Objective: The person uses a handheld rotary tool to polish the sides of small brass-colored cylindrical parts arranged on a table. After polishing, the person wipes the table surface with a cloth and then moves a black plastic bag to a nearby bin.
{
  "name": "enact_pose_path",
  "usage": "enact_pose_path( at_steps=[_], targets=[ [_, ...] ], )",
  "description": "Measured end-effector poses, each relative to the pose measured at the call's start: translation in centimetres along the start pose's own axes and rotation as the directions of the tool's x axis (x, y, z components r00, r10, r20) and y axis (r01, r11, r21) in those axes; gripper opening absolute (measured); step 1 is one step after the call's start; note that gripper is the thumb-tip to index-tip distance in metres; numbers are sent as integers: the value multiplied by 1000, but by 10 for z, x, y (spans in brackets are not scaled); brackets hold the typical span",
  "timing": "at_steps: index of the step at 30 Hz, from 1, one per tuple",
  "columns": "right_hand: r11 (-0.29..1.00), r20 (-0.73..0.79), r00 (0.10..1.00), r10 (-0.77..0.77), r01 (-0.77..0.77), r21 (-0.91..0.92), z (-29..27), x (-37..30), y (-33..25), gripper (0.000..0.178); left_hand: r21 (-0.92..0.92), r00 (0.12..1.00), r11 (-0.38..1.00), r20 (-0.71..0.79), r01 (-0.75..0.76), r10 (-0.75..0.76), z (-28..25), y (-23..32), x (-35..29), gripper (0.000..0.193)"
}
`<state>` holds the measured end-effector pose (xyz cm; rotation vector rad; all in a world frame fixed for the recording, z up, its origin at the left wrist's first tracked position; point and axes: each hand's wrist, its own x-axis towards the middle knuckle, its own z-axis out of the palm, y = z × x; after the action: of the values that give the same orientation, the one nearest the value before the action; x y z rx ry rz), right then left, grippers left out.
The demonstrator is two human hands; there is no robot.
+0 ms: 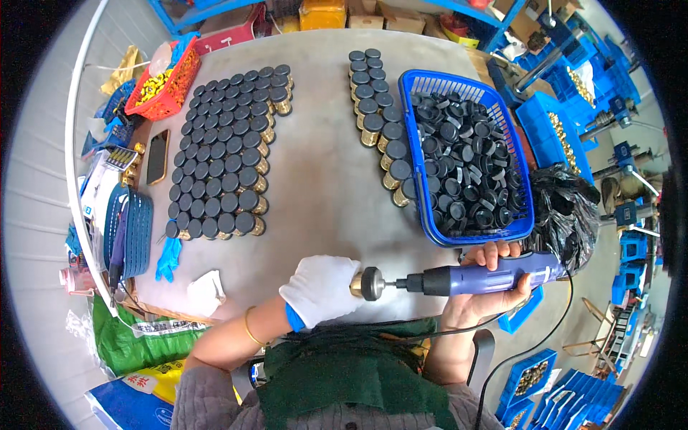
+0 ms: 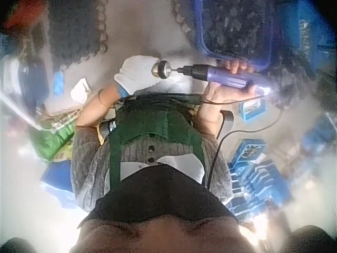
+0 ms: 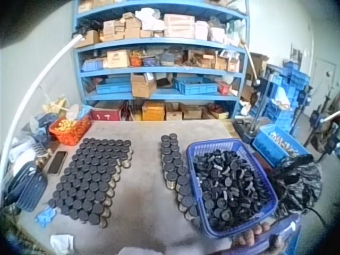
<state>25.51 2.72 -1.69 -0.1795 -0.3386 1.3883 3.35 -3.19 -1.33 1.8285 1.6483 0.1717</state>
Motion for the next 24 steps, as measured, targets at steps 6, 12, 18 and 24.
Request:
enact_pose_path(
  at_steps=[6,12,18,24],
  targets=[
    [989,73,997,-10,-1,151,6,2,-19,48,-156,928,958,-325,-241,180,-4,-6,-3,30],
    [982,23,1000,-9,4,187,-7,4,-26,47,-440,939,877,-341,-194,37,-27,-15,-9,28],
    [974,-72,996,62,-44,221,-7,5,-15,44,-556,905,828,383,67,184,-22,-18,-8,40],
    [988,49,999,13,-20,150,-2,3,-3,40,-41,990,996,115,-77,81,-15,2,-2,32]
  ],
)
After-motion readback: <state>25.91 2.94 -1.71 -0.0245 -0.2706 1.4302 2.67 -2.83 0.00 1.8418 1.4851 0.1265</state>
